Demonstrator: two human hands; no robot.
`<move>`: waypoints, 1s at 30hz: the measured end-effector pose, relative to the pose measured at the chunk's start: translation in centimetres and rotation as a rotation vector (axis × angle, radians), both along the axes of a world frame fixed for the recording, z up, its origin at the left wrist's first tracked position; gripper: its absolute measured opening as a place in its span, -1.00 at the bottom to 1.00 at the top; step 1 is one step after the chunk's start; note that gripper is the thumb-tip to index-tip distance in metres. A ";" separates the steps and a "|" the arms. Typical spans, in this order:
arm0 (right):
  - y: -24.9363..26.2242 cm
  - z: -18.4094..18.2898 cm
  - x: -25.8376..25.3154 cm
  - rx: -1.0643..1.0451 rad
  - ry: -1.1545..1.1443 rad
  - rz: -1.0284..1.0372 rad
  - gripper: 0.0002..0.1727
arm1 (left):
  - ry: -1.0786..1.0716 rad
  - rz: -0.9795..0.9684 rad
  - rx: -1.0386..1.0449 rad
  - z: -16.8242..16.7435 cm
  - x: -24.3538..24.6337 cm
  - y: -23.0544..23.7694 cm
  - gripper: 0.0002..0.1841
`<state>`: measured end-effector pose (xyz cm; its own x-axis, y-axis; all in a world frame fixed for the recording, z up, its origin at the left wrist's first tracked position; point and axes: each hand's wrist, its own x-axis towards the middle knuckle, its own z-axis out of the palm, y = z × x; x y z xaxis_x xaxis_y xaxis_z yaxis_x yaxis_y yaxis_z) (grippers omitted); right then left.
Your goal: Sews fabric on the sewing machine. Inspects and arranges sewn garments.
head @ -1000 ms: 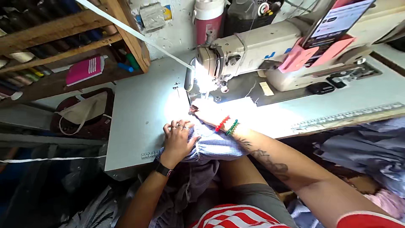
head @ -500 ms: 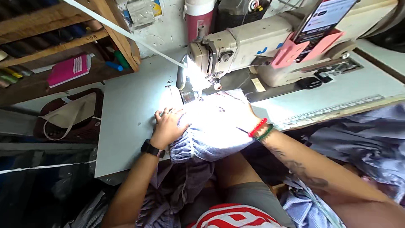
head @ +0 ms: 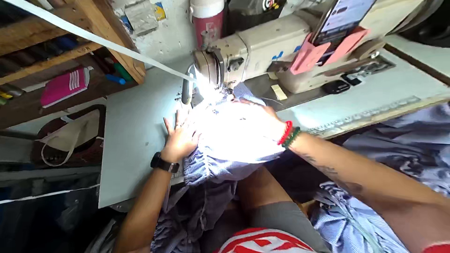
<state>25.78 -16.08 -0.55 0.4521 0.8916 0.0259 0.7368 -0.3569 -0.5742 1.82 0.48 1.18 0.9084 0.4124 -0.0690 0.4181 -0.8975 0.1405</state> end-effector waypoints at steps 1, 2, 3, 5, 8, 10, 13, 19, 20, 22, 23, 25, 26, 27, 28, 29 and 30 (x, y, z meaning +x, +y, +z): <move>-0.5 0.4 -0.3 -0.056 -0.175 0.051 -0.45 | -0.054 -0.057 0.044 -0.3 0.0 -0.4 -0.53; -1.4 0.4 -0.9 -0.010 -0.254 0.100 -0.50 | -0.065 -0.112 0.040 -0.2 -0.2 -0.9 -0.55; -2.2 0.1 -1.2 0.080 -0.347 0.176 -0.62 | -0.028 -0.139 0.000 0.1 -0.3 -1.3 -0.52; -3.0 -0.3 -1.2 0.061 -0.308 0.187 -0.74 | 0.031 -0.097 -0.076 0.4 -0.4 -1.0 -0.48; -2.7 0.5 -0.9 -0.082 -0.236 0.131 -0.46 | -0.085 -0.145 0.013 -0.9 -0.9 -1.2 -0.52; -3.0 -0.1 -1.4 0.140 -0.436 0.259 -0.70 | -0.048 -0.190 -0.056 0.0 -0.9 -1.7 -0.48; -3.8 0.0 -1.6 -0.056 -0.315 0.266 -0.68 | -0.047 -0.141 -0.057 -0.8 -1.1 -0.9 -0.47; -4.2 -0.8 -2.7 0.158 -0.468 0.303 -0.85 | -0.030 -0.127 -0.091 -0.4 -1.2 -1.4 -0.49; -4.5 -0.7 -2.4 0.118 -0.447 0.273 -0.78 | -0.030 -0.112 -0.051 -0.7 -1.2 -1.1 -0.46; -5.0 -0.3 -2.9 0.132 -0.409 0.252 -0.69 | -0.051 -0.162 0.015 -0.8 -1.3 -1.7 -0.46; -5.0 -0.6 -3.3 0.238 -0.413 0.254 -0.78 | -0.041 -0.191 -0.006 -0.3 -1.2 -2.0 -0.47; -5.0 -0.9 -3.6 0.192 -0.431 0.298 -0.82 | 0.030 -0.171 -0.089 0.1 -1.2 -1.8 -0.42; -5.1 -0.9 -3.2 0.147 -0.422 0.285 -0.82 | 0.011 -0.146 -0.091 -0.3 -1.3 -1.4 -0.43; -5.3 -0.6 -2.9 0.079 -0.390 0.253 -0.77 | 0.000 -0.135 -0.067 -0.6 -1.3 -1.1 -0.43; -5.5 -0.3 -2.8 0.059 -0.368 0.225 -0.70 | -0.017 -0.146 -0.036 -0.8 -1.4 -1.3 -0.43; -5.8 -0.1 -3.1 0.120 -0.312 0.227 -0.71 | -0.036 -0.177 -0.022 -0.8 -1.5 -1.7 -0.45; -5.7 -0.4 -3.4 0.231 -0.332 0.263 -0.79 | -0.017 -0.200 -0.046 -0.3 -1.5 -2.0 -0.44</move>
